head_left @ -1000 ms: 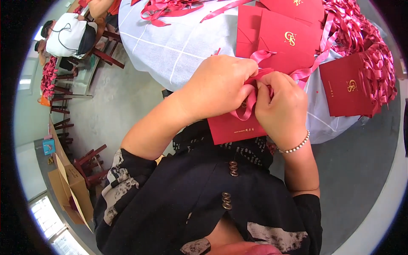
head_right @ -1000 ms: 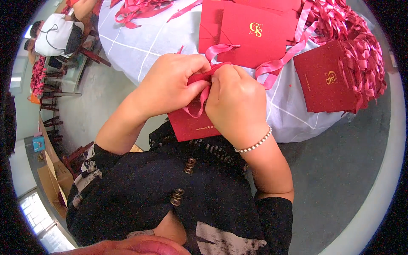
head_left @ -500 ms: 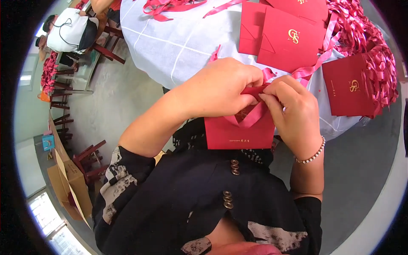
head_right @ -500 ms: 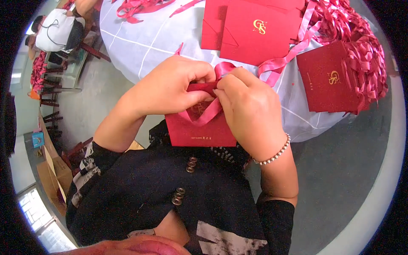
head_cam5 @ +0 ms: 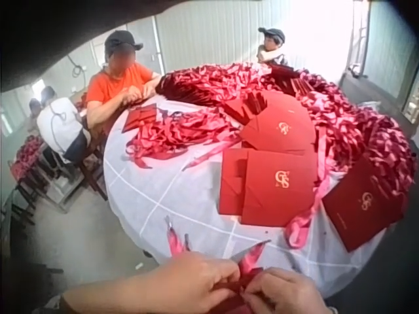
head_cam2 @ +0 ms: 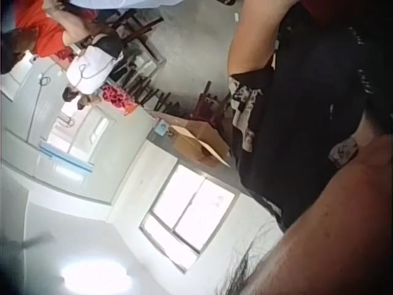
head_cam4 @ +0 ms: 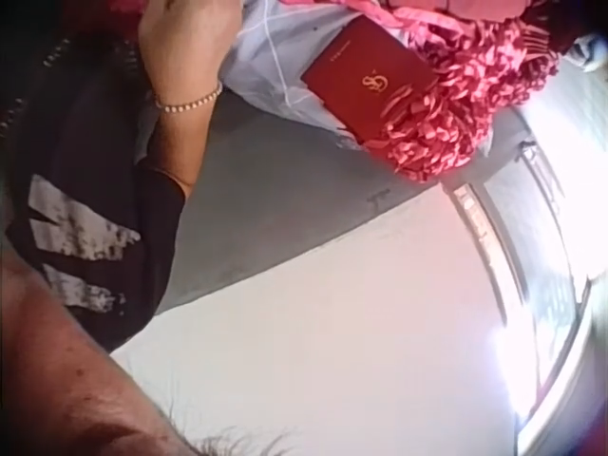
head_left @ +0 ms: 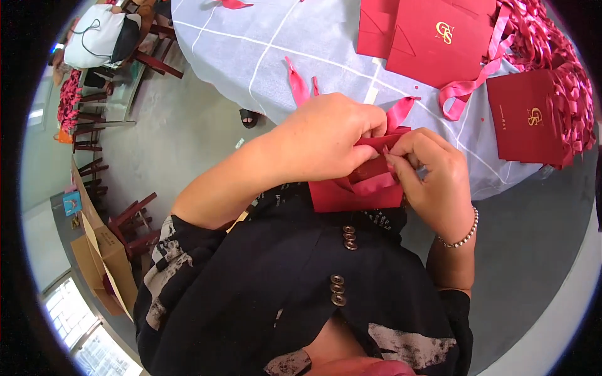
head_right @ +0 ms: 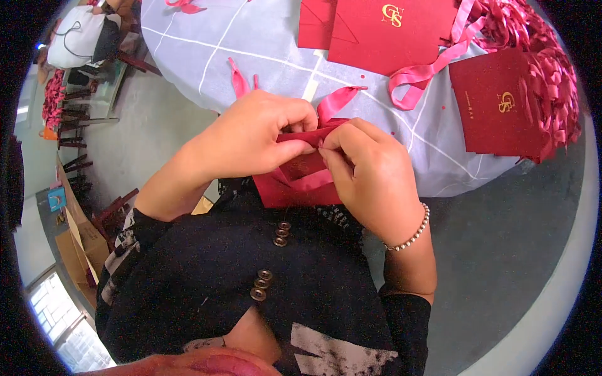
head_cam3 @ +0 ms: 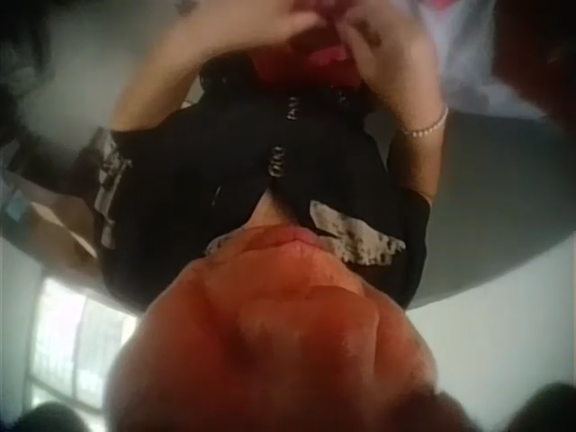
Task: The person attaches ribbon handles to paper gift bags by threading ribbons through the bags by hand.
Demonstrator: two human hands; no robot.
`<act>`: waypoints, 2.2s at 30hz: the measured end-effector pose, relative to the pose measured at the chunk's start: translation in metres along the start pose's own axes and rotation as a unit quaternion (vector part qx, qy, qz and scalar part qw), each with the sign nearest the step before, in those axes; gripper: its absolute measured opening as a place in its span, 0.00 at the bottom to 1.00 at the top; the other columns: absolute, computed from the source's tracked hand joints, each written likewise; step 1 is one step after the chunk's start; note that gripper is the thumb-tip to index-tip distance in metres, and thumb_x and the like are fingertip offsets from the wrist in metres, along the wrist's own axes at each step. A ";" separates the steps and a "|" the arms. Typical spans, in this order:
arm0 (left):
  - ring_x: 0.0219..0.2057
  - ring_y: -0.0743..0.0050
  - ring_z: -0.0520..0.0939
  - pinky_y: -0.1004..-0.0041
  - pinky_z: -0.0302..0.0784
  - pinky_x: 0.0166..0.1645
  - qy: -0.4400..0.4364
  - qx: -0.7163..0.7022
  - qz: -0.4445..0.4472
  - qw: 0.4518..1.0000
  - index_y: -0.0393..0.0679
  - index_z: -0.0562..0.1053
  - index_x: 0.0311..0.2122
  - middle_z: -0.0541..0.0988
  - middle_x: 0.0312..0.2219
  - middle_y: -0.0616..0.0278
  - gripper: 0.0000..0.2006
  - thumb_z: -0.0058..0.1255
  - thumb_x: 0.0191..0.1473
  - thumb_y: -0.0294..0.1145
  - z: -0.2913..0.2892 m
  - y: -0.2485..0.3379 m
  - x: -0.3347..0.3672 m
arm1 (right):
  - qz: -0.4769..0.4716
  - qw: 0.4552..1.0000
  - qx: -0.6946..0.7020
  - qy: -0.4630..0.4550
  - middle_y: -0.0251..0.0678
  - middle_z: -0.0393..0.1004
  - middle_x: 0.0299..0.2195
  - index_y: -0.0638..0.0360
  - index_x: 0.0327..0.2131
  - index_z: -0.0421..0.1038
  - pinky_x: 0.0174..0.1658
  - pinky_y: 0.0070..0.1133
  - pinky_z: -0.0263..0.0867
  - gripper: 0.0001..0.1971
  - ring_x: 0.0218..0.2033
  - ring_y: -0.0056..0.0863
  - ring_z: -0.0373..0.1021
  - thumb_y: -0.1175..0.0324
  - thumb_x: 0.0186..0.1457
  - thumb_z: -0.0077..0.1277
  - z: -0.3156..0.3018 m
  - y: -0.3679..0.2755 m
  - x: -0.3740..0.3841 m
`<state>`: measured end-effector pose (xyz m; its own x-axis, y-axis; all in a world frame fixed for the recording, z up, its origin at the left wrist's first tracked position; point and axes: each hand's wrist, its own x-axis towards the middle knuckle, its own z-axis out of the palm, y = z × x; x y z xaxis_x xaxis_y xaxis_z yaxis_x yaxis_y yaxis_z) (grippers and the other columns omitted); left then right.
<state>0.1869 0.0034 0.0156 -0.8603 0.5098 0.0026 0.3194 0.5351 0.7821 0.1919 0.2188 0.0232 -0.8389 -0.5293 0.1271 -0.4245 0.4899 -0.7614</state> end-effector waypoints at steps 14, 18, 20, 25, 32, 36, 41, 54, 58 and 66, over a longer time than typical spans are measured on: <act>0.30 0.49 0.81 0.60 0.76 0.33 0.022 0.068 0.067 0.995 0.41 0.74 0.35 0.79 0.26 0.53 0.09 0.58 0.46 0.25 0.009 0.001 -0.008 | -0.139 0.983 -0.115 0.034 0.39 0.70 0.32 0.59 0.32 0.72 0.36 0.31 0.68 0.16 0.33 0.42 0.70 0.73 0.38 0.67 -0.001 0.016 0.003; 0.31 0.50 0.81 0.60 0.76 0.34 0.017 0.094 0.106 0.990 0.41 0.75 0.35 0.79 0.26 0.54 0.09 0.59 0.46 0.25 0.008 0.002 -0.010 | -0.116 0.987 -0.110 0.001 0.39 0.71 0.31 0.60 0.33 0.72 0.35 0.31 0.68 0.17 0.32 0.41 0.70 0.73 0.38 0.67 -0.008 0.016 0.007; 0.30 0.50 0.81 0.60 0.76 0.34 -0.014 0.099 0.130 0.987 0.41 0.75 0.36 0.78 0.26 0.55 0.10 0.59 0.45 0.24 0.006 0.003 -0.010 | -0.097 0.994 -0.046 -0.003 0.38 0.70 0.30 0.60 0.32 0.72 0.33 0.31 0.68 0.16 0.31 0.41 0.70 0.73 0.38 0.67 -0.009 0.019 0.011; 0.30 0.52 0.80 0.60 0.76 0.33 0.022 0.138 0.156 0.978 0.41 0.76 0.35 0.78 0.27 0.56 0.10 0.58 0.44 0.23 0.013 0.001 -0.017 | -0.118 0.990 -0.061 -0.039 0.38 0.70 0.28 0.60 0.29 0.73 0.33 0.31 0.68 0.13 0.30 0.40 0.71 0.72 0.38 0.67 -0.012 0.020 0.015; 0.29 0.58 0.80 0.63 0.74 0.34 0.118 0.202 0.148 0.961 0.40 0.77 0.34 0.79 0.27 0.59 0.11 0.58 0.40 0.23 0.015 0.005 -0.026 | -0.078 0.997 0.007 0.008 0.37 0.73 0.29 0.61 0.32 0.76 0.30 0.27 0.68 0.13 0.27 0.36 0.71 0.74 0.40 0.68 -0.013 0.002 0.017; 0.30 0.60 0.79 0.64 0.74 0.35 0.157 0.213 0.173 0.949 0.41 0.77 0.34 0.78 0.28 0.60 0.12 0.58 0.38 0.24 0.014 0.006 -0.030 | -0.153 0.988 0.003 0.012 0.35 0.78 0.29 0.62 0.31 0.77 0.30 0.22 0.65 0.12 0.26 0.27 0.69 0.82 0.40 0.66 -0.018 0.000 0.014; 0.29 0.62 0.80 0.65 0.74 0.36 0.172 0.215 0.227 0.934 0.39 0.78 0.31 0.79 0.27 0.61 0.12 0.59 0.35 0.26 0.002 0.014 -0.027 | -0.173 0.983 -0.049 -0.027 0.37 0.79 0.29 0.64 0.31 0.77 0.31 0.24 0.66 0.09 0.27 0.32 0.71 0.83 0.43 0.62 -0.021 0.004 0.022; 0.29 0.66 0.77 0.66 0.75 0.45 0.234 0.216 0.340 0.885 0.41 0.73 0.27 0.72 0.22 0.65 0.08 0.55 0.38 0.30 -0.002 0.020 -0.020 | -0.229 0.959 -0.027 -0.164 0.35 0.74 0.29 0.57 0.31 0.77 0.35 0.31 0.70 0.06 0.33 0.38 0.74 0.75 0.46 0.57 -0.045 -0.009 0.042; 0.30 0.65 0.82 0.63 0.77 0.44 0.146 0.190 0.328 0.914 0.40 0.79 0.30 0.80 0.27 0.60 0.08 0.59 0.40 0.28 -0.017 0.020 -0.025 | -0.288 0.933 -0.092 -0.195 0.32 0.70 0.26 0.56 0.26 0.75 0.31 0.29 0.69 0.04 0.28 0.36 0.72 0.72 0.42 0.56 -0.049 -0.017 0.044; 0.30 0.66 0.81 0.61 0.76 0.48 0.060 0.139 0.317 0.936 0.41 0.77 0.30 0.79 0.26 0.62 0.04 0.55 0.48 0.28 -0.028 0.021 -0.026 | -0.302 0.903 -0.304 -0.016 0.35 0.64 0.26 0.57 0.27 0.70 0.30 0.27 0.67 0.04 0.28 0.34 0.68 0.72 0.45 0.53 -0.049 -0.016 0.040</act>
<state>0.2049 -0.0174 0.0498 -0.4962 0.7134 0.4947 0.8577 0.3145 0.4068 0.1481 0.2238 0.0714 -0.3851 -0.8421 0.3776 -0.9185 0.3896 -0.0678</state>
